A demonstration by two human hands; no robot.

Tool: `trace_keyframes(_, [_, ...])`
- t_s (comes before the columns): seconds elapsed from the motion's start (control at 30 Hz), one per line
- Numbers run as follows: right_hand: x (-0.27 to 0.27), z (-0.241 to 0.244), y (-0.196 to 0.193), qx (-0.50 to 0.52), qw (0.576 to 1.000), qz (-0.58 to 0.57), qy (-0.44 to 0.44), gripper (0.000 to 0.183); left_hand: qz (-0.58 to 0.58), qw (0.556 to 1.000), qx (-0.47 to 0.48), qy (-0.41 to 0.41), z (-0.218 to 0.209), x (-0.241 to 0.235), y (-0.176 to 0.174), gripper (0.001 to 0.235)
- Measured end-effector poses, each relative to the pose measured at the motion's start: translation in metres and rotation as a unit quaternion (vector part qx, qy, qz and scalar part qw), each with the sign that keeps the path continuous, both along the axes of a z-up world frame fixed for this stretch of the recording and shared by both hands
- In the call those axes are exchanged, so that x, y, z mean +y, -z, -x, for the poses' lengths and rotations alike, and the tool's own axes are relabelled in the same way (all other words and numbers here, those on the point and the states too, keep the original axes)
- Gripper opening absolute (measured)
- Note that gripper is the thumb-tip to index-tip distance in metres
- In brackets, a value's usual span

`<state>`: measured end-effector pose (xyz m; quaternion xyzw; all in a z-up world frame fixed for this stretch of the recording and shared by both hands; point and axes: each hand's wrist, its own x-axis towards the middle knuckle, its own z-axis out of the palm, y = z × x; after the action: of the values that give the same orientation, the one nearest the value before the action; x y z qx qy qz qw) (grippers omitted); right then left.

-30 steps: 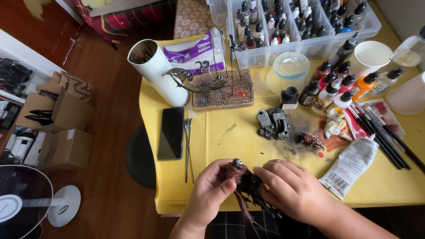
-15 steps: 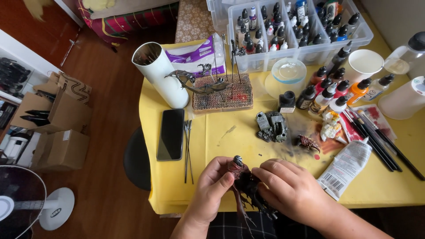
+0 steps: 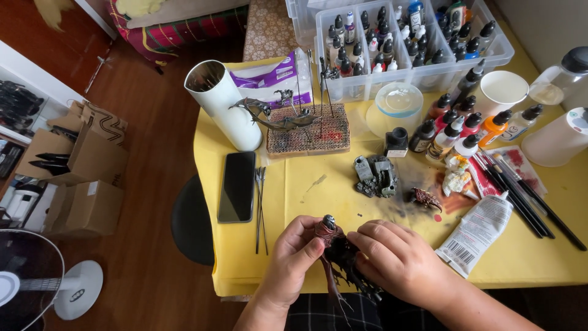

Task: Assembling a miniature figure by applying glue to a small component and carefully attaching it to the main body of the model.

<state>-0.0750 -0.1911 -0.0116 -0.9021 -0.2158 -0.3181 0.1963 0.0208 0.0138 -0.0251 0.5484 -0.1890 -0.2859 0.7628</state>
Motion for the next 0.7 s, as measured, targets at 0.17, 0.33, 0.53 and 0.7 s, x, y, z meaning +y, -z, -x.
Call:
trace_keyframes(0.17, [0.005,-0.002,-0.014,-0.001,1.0,0.0,-0.005,0.025,0.005,1.0,0.013,0.007,-0.002,0.001,0.001,0.05])
trace_keyframes(0.33, [0.007,-0.005,-0.021,0.007,1.0,-0.003,-0.004,0.029,0.014,0.993,0.116,0.001,-0.003,0.001,0.009,0.053])
trace_keyframes(0.53, [0.004,0.003,-0.017,0.094,0.992,-0.082,0.036,0.044,0.036,0.987,0.159,0.002,-0.01,0.0,0.016,0.046])
trace_keyframes(0.7, [0.002,0.016,-0.009,0.191,0.939,-0.273,0.079,0.041,0.121,0.987,0.101,0.031,-0.016,0.002,-0.003,0.042])
